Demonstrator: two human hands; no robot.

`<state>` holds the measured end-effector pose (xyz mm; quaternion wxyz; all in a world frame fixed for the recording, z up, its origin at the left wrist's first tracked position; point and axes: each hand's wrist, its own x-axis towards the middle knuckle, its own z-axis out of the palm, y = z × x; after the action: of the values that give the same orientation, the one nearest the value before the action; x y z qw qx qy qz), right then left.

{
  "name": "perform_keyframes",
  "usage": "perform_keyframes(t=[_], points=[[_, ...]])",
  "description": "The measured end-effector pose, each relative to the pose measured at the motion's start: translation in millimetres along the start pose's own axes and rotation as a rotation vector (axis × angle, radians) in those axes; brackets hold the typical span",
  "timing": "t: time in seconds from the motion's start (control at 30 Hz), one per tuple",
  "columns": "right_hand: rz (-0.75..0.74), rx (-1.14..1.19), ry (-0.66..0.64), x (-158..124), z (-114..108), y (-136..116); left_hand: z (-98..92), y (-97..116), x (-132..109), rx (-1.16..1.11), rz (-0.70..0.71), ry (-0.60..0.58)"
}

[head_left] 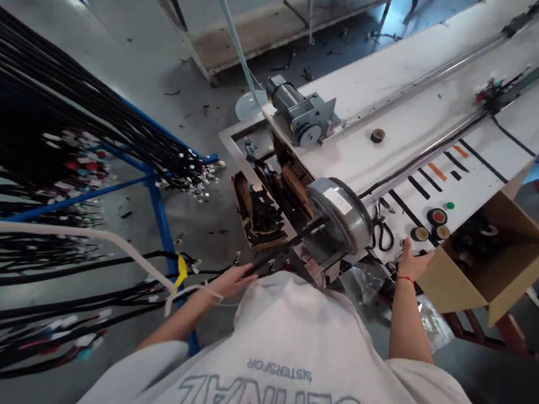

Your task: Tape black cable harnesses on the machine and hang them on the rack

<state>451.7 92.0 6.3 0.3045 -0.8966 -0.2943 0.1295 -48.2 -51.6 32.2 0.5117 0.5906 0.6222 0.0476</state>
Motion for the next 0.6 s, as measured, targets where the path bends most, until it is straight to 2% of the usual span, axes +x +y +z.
perform_keyframes(t=[0.1, 0.17, 0.33, 0.6], points=[[-0.017, -0.005, 0.010, 1, 1, 3, 4.9, 6, -32, -0.007, 0.021, 0.124], [-0.024, -0.005, 0.008, 2, 2, 3, 8.3, 15, -38, -0.007, 0.021, 0.167], [-0.040, -0.001, 0.012, 3, 4, 4, 12.3, 39, -21, -0.022, -0.001, 0.227], [-0.050, 0.035, -0.001, 2, 3, 4, 13.0, 68, 9, -0.048, 0.046, 0.212]])
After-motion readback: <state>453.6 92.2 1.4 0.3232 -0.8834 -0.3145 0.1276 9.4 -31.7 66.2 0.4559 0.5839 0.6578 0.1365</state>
